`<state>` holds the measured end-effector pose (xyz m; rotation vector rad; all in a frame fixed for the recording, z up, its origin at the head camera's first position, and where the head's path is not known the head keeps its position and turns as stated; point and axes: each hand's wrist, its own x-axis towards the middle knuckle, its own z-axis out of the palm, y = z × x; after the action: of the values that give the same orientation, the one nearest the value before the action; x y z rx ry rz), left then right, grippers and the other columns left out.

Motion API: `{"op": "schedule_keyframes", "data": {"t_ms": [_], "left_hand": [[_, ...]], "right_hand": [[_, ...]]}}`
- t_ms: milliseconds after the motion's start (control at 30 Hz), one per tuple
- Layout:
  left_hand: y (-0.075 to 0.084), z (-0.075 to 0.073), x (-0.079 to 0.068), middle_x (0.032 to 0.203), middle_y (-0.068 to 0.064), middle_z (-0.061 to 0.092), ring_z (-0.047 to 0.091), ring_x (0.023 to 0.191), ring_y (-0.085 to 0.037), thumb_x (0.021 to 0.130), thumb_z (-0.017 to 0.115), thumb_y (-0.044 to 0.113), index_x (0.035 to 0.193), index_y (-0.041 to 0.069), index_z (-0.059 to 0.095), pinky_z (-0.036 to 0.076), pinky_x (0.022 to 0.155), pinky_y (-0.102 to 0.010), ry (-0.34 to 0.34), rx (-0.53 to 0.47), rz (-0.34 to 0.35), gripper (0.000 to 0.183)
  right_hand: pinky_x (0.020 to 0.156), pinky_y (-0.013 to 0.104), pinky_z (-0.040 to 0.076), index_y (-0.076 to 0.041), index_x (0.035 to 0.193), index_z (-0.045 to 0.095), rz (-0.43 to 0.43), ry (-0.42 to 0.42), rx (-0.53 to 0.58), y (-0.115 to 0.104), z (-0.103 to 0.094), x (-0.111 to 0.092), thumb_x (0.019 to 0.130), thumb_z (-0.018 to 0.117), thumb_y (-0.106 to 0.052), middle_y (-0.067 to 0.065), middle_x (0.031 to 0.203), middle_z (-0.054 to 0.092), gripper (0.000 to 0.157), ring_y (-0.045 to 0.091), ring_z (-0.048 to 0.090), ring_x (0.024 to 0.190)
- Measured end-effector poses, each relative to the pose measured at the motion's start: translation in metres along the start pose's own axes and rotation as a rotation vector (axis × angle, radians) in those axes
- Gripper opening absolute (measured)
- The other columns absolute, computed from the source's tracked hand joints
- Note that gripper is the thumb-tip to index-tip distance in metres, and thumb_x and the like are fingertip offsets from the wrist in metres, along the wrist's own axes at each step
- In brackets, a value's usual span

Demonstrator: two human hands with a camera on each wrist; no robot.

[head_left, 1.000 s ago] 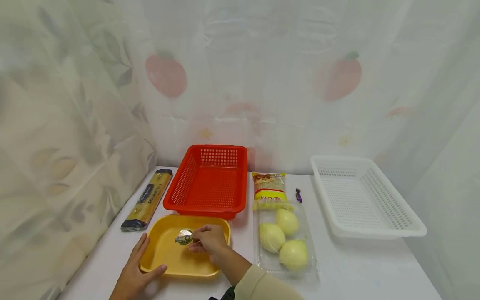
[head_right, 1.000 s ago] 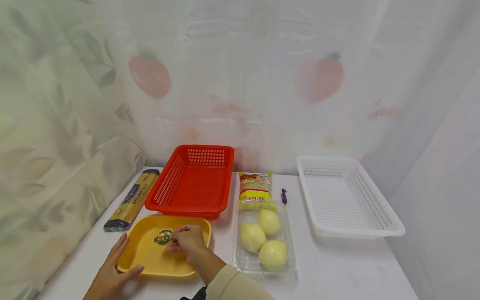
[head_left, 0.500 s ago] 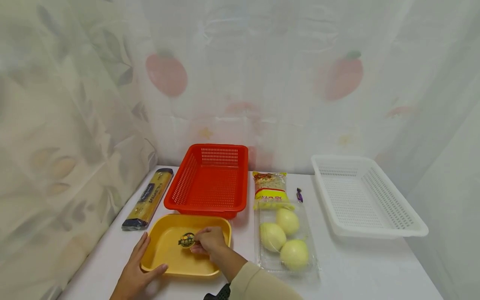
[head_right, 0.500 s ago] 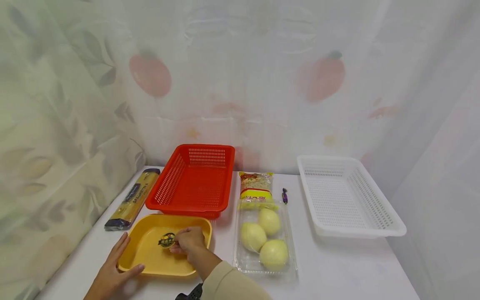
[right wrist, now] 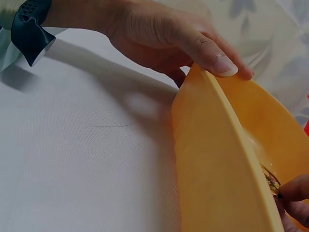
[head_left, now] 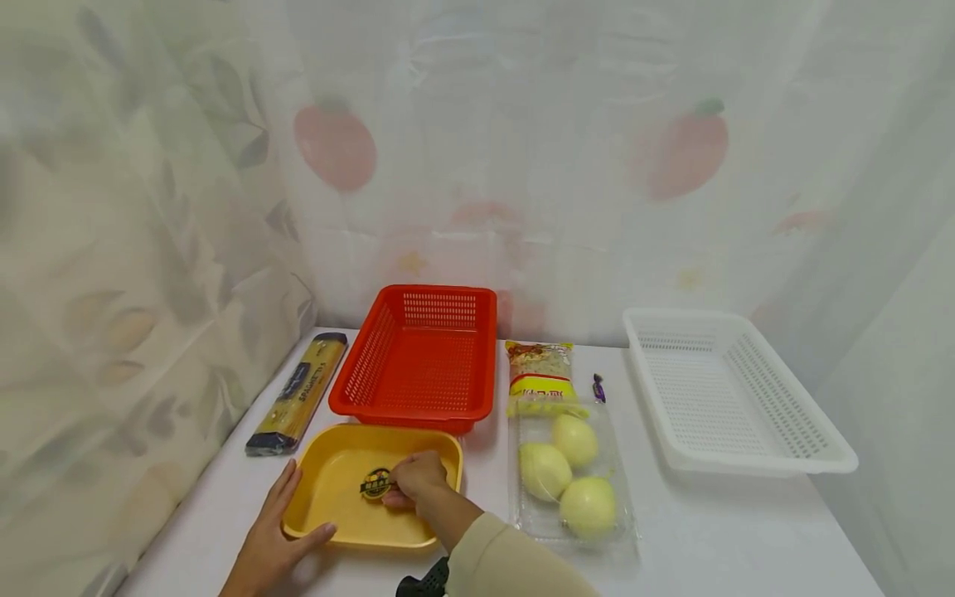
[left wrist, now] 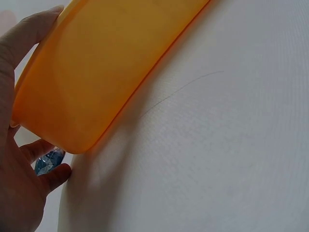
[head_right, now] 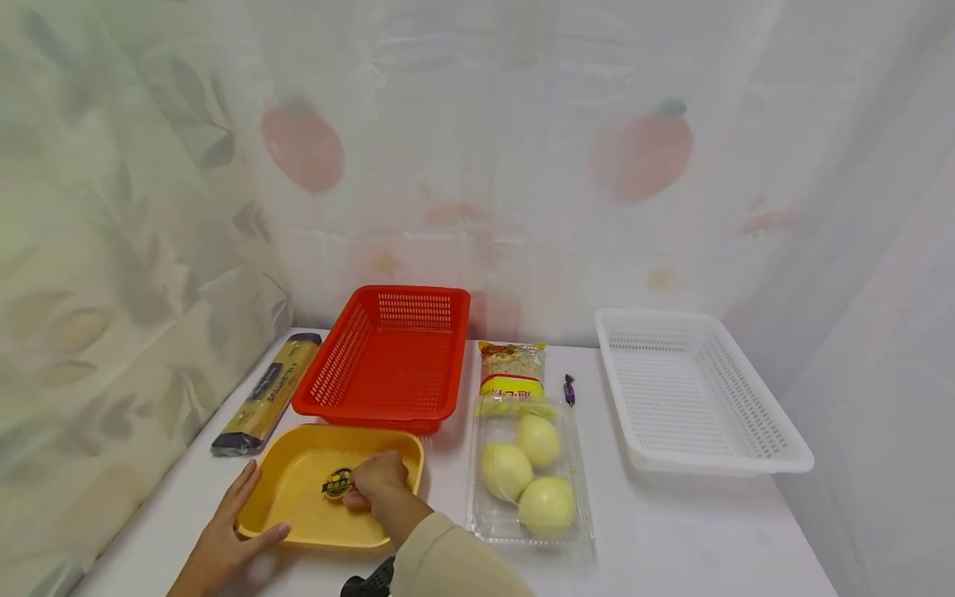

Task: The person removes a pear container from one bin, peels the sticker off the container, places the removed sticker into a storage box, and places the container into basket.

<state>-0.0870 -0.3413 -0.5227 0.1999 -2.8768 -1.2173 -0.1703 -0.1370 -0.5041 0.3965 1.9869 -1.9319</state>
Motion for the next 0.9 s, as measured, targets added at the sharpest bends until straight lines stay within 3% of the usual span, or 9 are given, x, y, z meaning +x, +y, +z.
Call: {"op": "schedule_keyframes", "data": {"t_ms": [433,900], "left_hand": [[0.0006,0.0012,-0.0013,0.159,-0.019,0.001,0.008,0.139,-0.047,0.078,0.078,0.044,0.153,0.0,0.011,0.015,0.104,-0.068,0.012,0.014,0.005,0.11],[0.0042,0.0009,-0.0004,0.159,-0.02,-0.001,0.008,0.139,-0.047,0.077,0.078,0.047,0.152,-0.002,0.01,0.015,0.104,-0.067,-0.005,0.041,-0.032,0.113]], "right_hand": [[0.05,0.028,0.055,-0.001,0.074,0.064,0.031,0.019,-0.101,-0.0008,0.0,-0.002,0.079,0.073,0.005,0.014,0.068,0.062,0.012,0.022,0.067,0.053],[0.047,0.025,0.053,-0.002,0.067,0.061,0.004,0.064,-0.173,0.0021,-0.0001,0.0012,0.074,0.065,0.011,0.015,0.068,0.057,0.016,0.02,0.065,0.049]]}}
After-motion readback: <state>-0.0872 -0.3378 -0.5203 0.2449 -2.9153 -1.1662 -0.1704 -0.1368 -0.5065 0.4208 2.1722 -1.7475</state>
